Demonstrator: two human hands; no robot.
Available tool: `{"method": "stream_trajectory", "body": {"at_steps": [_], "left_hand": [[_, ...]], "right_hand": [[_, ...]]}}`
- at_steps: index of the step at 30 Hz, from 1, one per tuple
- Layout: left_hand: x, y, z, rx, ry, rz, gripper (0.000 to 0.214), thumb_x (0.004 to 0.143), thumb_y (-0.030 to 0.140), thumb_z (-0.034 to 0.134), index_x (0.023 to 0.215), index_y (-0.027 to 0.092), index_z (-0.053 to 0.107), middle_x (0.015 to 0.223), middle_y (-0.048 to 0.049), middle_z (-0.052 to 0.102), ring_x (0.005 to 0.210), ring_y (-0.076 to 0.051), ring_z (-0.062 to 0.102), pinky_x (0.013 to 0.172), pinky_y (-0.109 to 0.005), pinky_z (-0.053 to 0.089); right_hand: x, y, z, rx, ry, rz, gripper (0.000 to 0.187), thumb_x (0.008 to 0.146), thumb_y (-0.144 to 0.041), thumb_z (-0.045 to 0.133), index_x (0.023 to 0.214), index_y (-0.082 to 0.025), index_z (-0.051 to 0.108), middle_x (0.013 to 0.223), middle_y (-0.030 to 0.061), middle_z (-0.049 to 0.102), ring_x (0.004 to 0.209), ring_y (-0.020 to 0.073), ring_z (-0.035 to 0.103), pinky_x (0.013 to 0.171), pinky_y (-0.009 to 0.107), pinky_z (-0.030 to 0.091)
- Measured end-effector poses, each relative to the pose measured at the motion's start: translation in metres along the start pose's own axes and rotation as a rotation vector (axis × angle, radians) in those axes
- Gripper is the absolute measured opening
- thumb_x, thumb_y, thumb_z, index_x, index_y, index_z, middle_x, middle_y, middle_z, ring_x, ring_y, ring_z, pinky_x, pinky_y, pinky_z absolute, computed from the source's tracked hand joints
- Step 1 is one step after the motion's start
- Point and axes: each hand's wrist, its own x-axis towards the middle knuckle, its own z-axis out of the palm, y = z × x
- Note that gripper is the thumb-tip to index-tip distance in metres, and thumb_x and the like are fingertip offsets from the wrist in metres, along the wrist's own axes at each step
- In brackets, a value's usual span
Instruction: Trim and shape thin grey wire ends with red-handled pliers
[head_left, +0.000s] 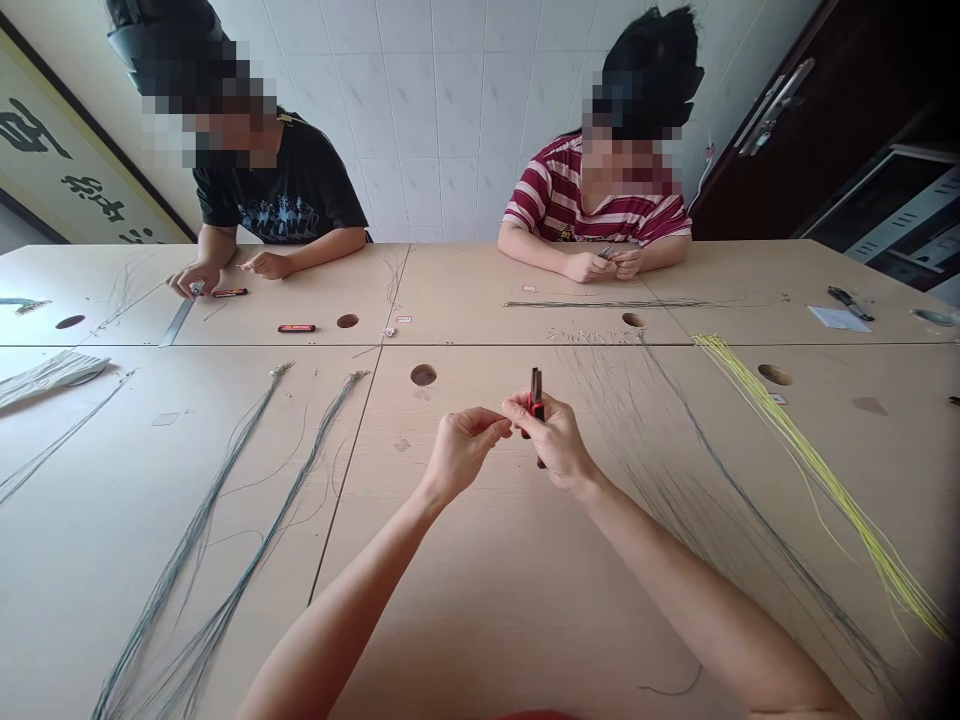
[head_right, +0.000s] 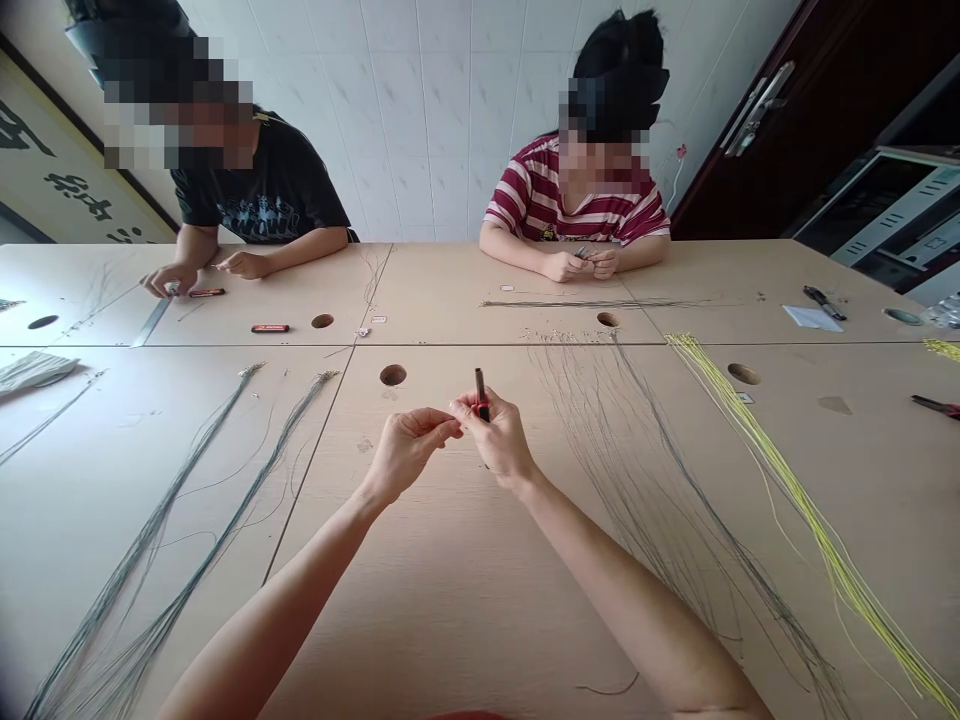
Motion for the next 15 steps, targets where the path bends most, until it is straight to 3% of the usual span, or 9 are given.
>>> {"method": "stream_trajectory", "body": {"at_steps": [4, 9, 12, 15], "left_hand": [[-0.005, -0.002, 0.012, 0.063, -0.04, 0.014, 0.021, 0.081, 0.033, 0.061, 0.074, 0.016, 0.072, 0.072, -0.0047, 0.072, 0.062, -0.015, 0.058, 0.056, -0.024, 0.043], [-0.026, -0.002, 0.042, 0.145, -0.169, 0.066, 0.017, 0.082, 0.025, 0.061, 0.075, 0.018, 0.074, 0.071, -0.0038, 0.073, 0.062, -0.016, 0.059, 0.059, -0.025, 0.044], [-0.048, -0.001, 0.07, 0.248, -0.391, 0.163, 0.017, 0.085, 0.024, 0.059, 0.083, 0.019, 0.076, 0.08, -0.0048, 0.075, 0.07, -0.017, 0.064, 0.066, -0.026, 0.047], [-0.076, -0.002, 0.102, 0.39, -0.645, 0.306, 0.022, 0.09, 0.027, 0.053, 0.088, 0.021, 0.074, 0.087, -0.0065, 0.076, 0.082, -0.02, 0.067, 0.072, -0.028, 0.049]], "right_hand": [[0.022, -0.022, -0.036, 0.061, 0.104, -0.02, 0.033, 0.069, -0.05, 0.074, 0.075, -0.021, 0.06, 0.062, -0.0028, 0.052, 0.055, 0.0115, 0.048, 0.052, 0.028, 0.041], [0.053, -0.099, -0.11, 0.114, 0.198, -0.135, 0.034, 0.065, -0.036, 0.082, 0.061, -0.02, 0.051, 0.06, -0.0051, 0.045, 0.055, 0.0077, 0.044, 0.056, 0.029, 0.043], [0.066, -0.141, -0.157, 0.047, 0.327, -0.191, 0.027, 0.077, -0.022, 0.074, 0.059, -0.018, 0.054, 0.059, -0.004, 0.048, 0.053, 0.0048, 0.043, 0.056, 0.031, 0.039], [0.076, -0.164, -0.196, -0.207, 0.378, -0.282, 0.031, 0.083, -0.024, 0.07, 0.057, -0.016, 0.054, 0.068, 0.0014, 0.059, 0.057, 0.0045, 0.046, 0.057, 0.038, 0.037]]}}
